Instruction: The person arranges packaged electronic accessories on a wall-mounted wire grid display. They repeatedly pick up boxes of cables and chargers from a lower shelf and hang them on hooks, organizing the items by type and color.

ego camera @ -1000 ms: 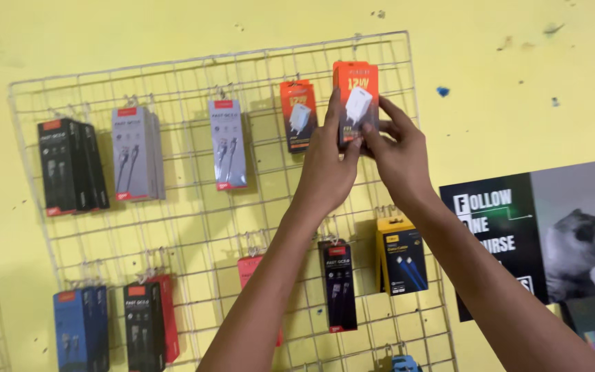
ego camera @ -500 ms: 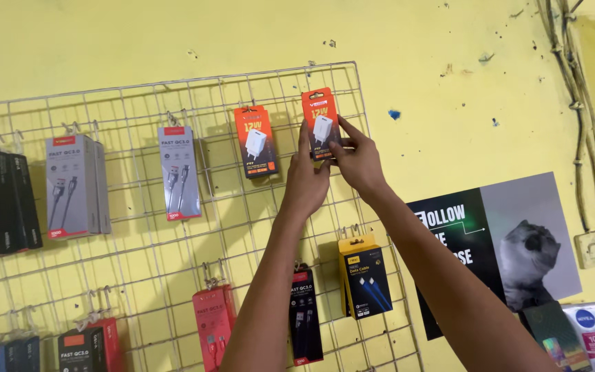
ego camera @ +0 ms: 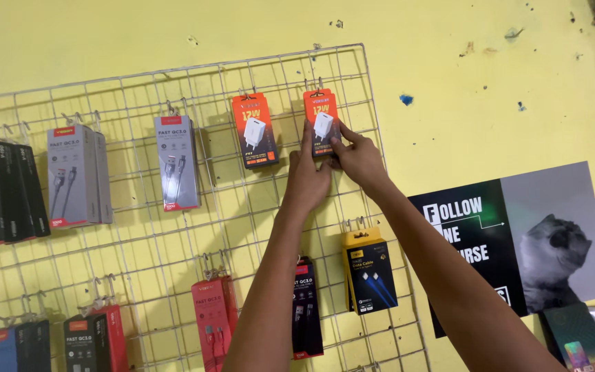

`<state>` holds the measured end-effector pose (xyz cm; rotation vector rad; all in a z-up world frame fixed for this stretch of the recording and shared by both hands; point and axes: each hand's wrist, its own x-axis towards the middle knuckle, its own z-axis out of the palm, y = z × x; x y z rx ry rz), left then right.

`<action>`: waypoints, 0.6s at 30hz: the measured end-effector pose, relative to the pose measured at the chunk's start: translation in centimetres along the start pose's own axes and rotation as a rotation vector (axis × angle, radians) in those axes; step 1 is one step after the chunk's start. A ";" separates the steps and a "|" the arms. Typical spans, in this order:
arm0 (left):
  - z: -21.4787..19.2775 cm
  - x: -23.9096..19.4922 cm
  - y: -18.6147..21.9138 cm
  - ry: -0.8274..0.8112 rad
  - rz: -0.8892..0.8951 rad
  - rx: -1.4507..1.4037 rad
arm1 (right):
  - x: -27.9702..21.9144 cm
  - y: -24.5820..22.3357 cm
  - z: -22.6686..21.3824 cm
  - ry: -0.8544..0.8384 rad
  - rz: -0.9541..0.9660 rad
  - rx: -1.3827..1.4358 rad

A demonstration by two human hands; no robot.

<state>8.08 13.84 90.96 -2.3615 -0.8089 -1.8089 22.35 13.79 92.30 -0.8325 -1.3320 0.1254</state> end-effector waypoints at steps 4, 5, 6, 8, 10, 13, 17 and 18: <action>0.9 0.6 -0.8 -0.022 -0.092 0.016 | -0.3 -0.5 -0.4 0.033 -0.038 -0.287; 1.0 0.6 -0.9 -0.006 -0.028 -0.032 | -0.4 -0.5 -0.5 0.031 -0.053 -0.335; 1.0 0.4 -0.8 0.010 0.036 -0.080 | -0.7 -0.3 -0.4 0.033 -0.055 -0.351; 0.6 0.4 0.0 0.003 0.039 -0.044 | -0.9 -0.4 -0.4 0.039 -0.073 -0.382; 0.3 -0.7 1.3 -0.021 -0.035 -0.014 | -2.2 -0.4 -0.4 0.098 -0.139 -0.314; 0.4 -4.3 3.4 -0.042 -0.179 -0.005 | -6.8 0.6 -1.4 0.106 -0.146 -0.210; 0.9 -14.8 4.3 -0.051 -0.105 -0.103 | -17.9 3.0 -4.9 0.034 -0.192 0.019; 1.1 -18.1 4.2 -0.082 -0.129 -0.176 | -21.2 4.1 -6.4 -0.025 -0.180 0.039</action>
